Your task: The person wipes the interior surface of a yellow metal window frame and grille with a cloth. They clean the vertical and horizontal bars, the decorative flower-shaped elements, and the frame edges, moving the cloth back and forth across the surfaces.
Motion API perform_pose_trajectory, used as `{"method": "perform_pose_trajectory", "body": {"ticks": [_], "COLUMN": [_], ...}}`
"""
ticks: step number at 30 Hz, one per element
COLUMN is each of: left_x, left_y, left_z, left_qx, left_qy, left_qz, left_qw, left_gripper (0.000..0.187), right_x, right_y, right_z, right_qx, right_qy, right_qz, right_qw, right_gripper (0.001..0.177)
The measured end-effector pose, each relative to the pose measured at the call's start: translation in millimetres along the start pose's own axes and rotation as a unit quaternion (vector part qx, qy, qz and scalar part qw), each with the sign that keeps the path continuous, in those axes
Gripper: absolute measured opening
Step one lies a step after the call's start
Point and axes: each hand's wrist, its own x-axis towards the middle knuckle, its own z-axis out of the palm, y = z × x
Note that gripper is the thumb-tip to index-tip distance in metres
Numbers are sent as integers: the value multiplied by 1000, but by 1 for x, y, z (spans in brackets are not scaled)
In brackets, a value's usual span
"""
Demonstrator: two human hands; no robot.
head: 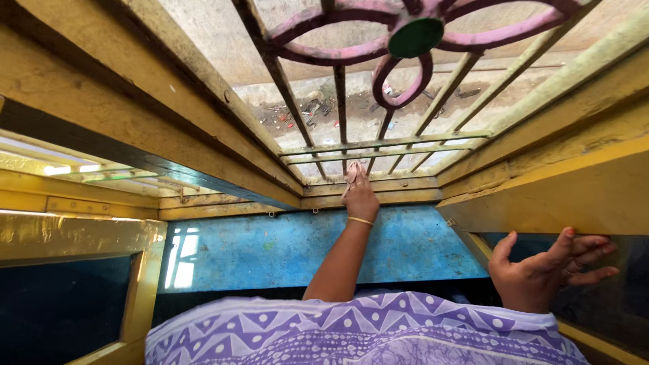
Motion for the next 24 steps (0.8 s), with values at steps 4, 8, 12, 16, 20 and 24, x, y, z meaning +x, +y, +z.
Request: {"method": "perform_pose_trajectory", "body": {"ticks": [4,8,12,16,20,24], "left_x": [-38,-33,-2,-4,-30,-17], "left_y": [-16,-43,-15,2,14,30], "left_z": [3,-7,9,26,26,23], "left_qx": [-74,-221,-108,-42,-181,-231], "left_qy": [149,65,-23,89,38,105], "left_qz": [79,76,18,4,67,95], "left_qw": [983,970,994,995,981,962], "left_gripper": [61,71,74,69,58,70], "right_x": [-5,-1,-8,-5,1,-4], "right_y": [10,1,-1,-5,-2,-4], "right_z": [-6,5,4,-3,-10,-5], "right_qx": [-4,6,3,32,33,21], "right_qy": [4,5,9,8,16,12], "right_qz": [-11,7,-8,-14,-29,-38], "right_qw": [1000,1000,1000,999,999,999], "right_gripper": [102,105,102,101,101,102]}}
